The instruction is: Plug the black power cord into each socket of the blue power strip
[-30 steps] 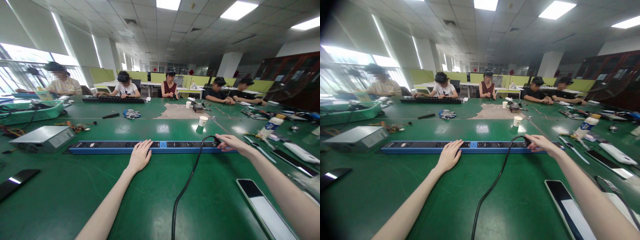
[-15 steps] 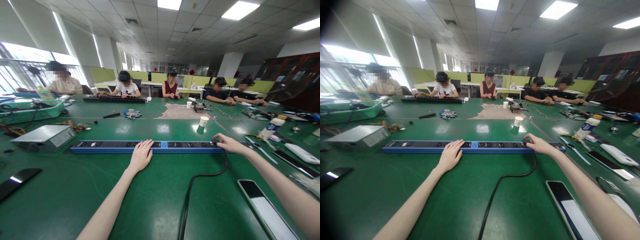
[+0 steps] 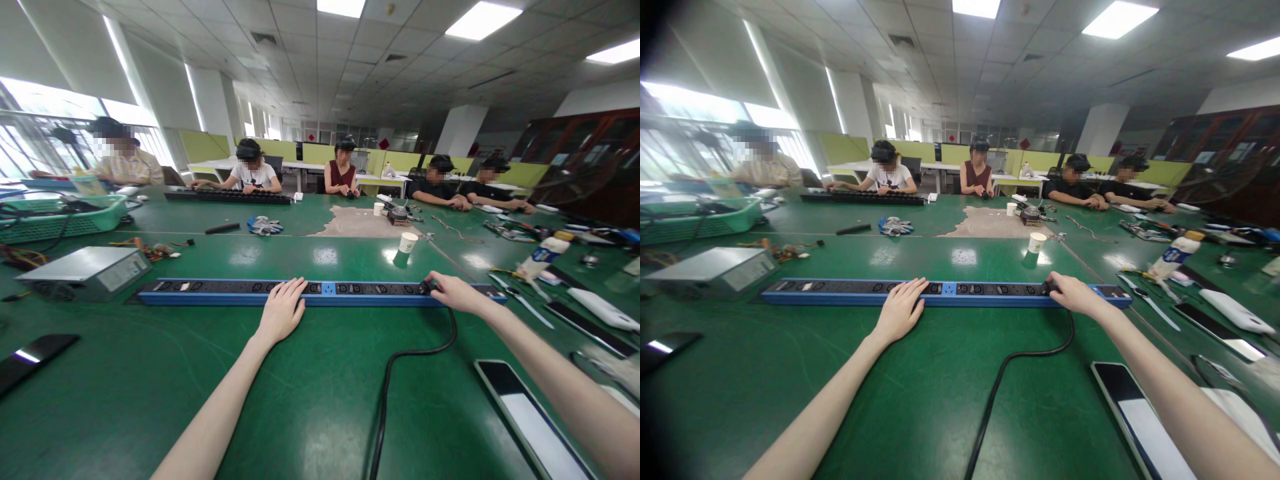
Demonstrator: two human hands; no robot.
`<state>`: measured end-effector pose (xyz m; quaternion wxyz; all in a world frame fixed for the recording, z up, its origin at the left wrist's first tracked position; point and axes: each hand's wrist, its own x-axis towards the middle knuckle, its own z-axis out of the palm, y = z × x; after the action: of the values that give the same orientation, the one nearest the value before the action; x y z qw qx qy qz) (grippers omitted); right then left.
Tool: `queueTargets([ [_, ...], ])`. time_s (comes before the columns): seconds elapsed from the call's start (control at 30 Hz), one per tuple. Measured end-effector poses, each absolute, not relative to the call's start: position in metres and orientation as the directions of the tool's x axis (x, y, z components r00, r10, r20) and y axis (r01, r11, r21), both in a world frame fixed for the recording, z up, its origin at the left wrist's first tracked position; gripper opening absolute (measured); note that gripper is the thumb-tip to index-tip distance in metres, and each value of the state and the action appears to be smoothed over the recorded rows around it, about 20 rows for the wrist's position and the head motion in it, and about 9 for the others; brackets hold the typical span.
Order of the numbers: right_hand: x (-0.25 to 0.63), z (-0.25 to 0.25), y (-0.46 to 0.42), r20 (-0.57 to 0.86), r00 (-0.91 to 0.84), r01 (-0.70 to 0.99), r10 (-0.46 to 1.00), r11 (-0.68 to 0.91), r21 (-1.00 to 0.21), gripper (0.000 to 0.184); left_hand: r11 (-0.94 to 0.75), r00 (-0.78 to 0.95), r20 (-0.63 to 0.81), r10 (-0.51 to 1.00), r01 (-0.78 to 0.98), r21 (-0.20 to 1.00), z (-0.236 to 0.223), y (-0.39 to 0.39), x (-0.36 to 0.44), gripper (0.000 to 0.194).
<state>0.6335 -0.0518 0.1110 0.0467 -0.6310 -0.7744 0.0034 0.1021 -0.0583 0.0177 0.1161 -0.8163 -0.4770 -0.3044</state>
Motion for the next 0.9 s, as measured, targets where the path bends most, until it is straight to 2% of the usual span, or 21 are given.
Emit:
queueTargets([
  [0.17,0.626,0.110,-0.051,0.034,-0.219,0.967,0.975,0.221,-0.130,0.046,-0.526,0.358,0.611,0.706,0.843,0.114,0.018,-0.059,0.102,0.054],
  [0.33,0.611,0.115,-0.041,0.072,-0.108,0.994,0.992,0.108,0.009,0.034,-0.528,0.358,0.609,0.708,0.841,0.119,0.019,-0.060,0.101,0.054],
  [0.47,0.600,0.110,-0.037,0.150,0.008,0.999,0.989,-0.014,0.039,0.031,-0.528,0.356,0.606,0.711,0.840,0.124,0.019,-0.059,0.100,0.055],
  [0.73,0.591,0.095,-0.054,0.271,0.161,0.986,0.949,-0.141,-0.092,0.039,-0.525,0.361,0.604,0.710,0.844,0.113,0.017,-0.059,0.101,0.053],
  [0.9,0.588,0.100,-0.059,0.261,0.194,0.977,0.946,-0.162,-0.140,0.037,-0.533,0.366,0.615,0.698,0.839,0.106,0.018,-0.060,0.101,0.054],
])
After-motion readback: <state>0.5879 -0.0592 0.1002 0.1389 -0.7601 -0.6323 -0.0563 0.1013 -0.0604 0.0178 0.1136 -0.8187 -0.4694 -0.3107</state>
